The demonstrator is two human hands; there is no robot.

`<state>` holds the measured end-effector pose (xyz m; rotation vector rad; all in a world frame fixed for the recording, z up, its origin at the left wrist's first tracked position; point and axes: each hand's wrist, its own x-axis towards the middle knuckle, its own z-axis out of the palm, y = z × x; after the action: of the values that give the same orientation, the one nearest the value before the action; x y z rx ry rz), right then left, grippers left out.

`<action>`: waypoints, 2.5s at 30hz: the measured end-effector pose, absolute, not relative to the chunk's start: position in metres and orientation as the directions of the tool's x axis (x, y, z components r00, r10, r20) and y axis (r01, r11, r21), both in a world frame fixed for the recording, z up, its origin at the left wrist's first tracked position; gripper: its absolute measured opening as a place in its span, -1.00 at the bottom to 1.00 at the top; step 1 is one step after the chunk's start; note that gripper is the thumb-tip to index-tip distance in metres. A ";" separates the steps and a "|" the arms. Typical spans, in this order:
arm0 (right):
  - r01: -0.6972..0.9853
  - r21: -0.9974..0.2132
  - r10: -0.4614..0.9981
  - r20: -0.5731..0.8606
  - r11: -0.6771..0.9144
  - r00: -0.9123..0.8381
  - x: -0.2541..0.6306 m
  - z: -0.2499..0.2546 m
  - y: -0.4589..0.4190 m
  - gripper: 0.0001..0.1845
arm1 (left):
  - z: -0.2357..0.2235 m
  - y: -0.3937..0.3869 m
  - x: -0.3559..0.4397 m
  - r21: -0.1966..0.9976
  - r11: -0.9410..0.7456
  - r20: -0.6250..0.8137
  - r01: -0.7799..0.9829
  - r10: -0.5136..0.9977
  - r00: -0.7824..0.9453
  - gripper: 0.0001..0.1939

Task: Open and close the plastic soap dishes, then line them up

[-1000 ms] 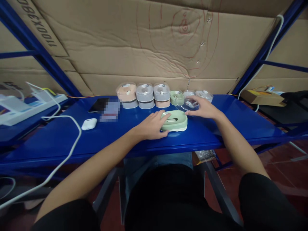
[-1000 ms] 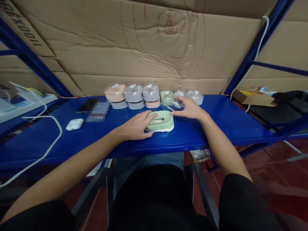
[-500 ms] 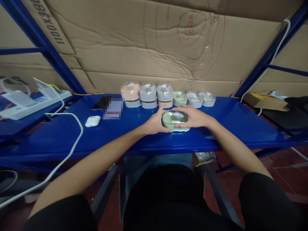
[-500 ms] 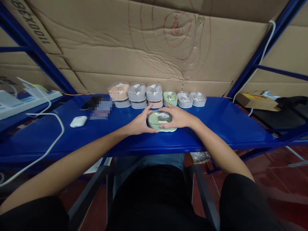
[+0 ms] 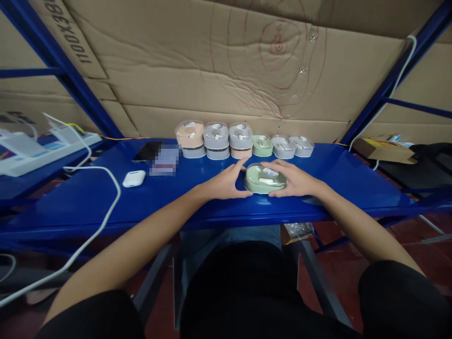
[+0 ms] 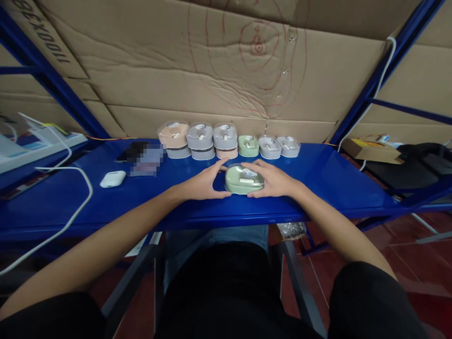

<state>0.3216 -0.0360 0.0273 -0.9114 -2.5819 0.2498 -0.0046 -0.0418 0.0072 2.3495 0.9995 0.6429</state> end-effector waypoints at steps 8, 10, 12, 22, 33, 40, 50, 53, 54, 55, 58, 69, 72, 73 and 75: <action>0.897 -0.438 0.771 0.592 0.063 0.235 0.394 0.077 0.046 0.00 | 0.008 -0.041 -0.003 0.536 -0.596 0.171 0.597 0.770 0.615 0.20; 0.867 -0.487 0.772 0.507 -0.111 0.383 0.399 0.082 0.070 -0.05 | 0.007 -0.040 -0.003 0.538 -0.601 0.181 0.590 0.767 0.616 0.19; 0.852 -0.495 0.798 0.438 -0.170 0.413 0.396 0.080 0.085 -0.11 | 0.005 -0.038 -0.003 0.541 -0.605 0.187 0.584 0.764 0.617 0.18; 0.933 -0.334 0.729 0.604 -0.135 0.321 0.365 0.068 0.076 -0.12 | 0.003 -0.036 -0.006 0.532 -0.627 0.210 0.569 0.749 0.629 0.09; 0.817 0.006 0.780 0.292 0.577 -0.553 0.270 0.033 0.051 0.08 | 0.006 -0.038 -0.005 0.507 -0.636 0.198 0.581 0.743 0.640 0.08; 0.927 -0.124 0.852 0.452 0.353 -0.263 0.268 0.043 0.002 0.08 | 0.003 -0.038 -0.003 0.546 -0.617 0.248 0.567 0.765 0.594 0.08; 0.617 -0.303 0.682 0.199 0.726 -0.704 0.270 0.053 -0.015 0.06 | 0.009 -0.027 -0.012 0.700 -0.600 0.383 0.387 0.773 0.506 0.38; 0.370 -0.491 0.548 0.289 0.788 -0.785 0.276 0.063 -0.019 0.12 | 0.013 -0.027 -0.015 0.729 -0.623 0.393 0.283 0.719 0.573 0.37; 0.330 -0.533 0.548 0.322 0.779 -0.772 0.278 0.066 -0.018 0.10 | 0.014 -0.028 -0.016 0.734 -0.624 0.382 0.269 0.706 0.596 0.36; 0.314 -0.563 0.564 0.349 0.764 -0.748 0.282 0.068 -0.016 0.06 | 0.014 -0.029 -0.016 0.734 -0.621 0.365 0.273 0.701 0.612 0.35; 0.389 -0.602 0.679 0.383 0.698 -0.626 0.300 0.070 -0.004 -0.07 | 0.015 -0.032 -0.017 0.684 -0.642 0.317 0.346 0.689 0.651 0.26; 0.752 -0.432 0.864 0.174 0.498 -0.472 0.331 0.052 0.018 -0.09 | 0.025 -0.031 -0.026 0.561 -0.680 0.372 0.471 0.716 0.591 -0.51; 0.764 -0.379 0.850 0.150 0.522 -0.506 0.329 0.047 0.019 -0.05 | 0.036 -0.025 -0.042 0.490 -0.633 0.377 0.599 0.773 0.510 -0.49; 0.767 -0.362 0.844 0.143 0.530 -0.516 0.329 0.046 0.019 -0.02 | 0.038 -0.023 -0.048 0.458 -0.606 0.359 0.650 0.795 0.488 -0.47; 0.776 -0.335 0.842 0.124 0.534 -0.525 0.328 0.043 0.020 0.04 | 0.039 -0.017 -0.059 0.401 -0.547 0.309 0.735 0.836 0.453 -0.44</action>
<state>0.3284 0.0204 0.0425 -1.3539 -2.5034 0.3471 -0.0588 -0.0166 0.0387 2.4928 1.3682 0.7086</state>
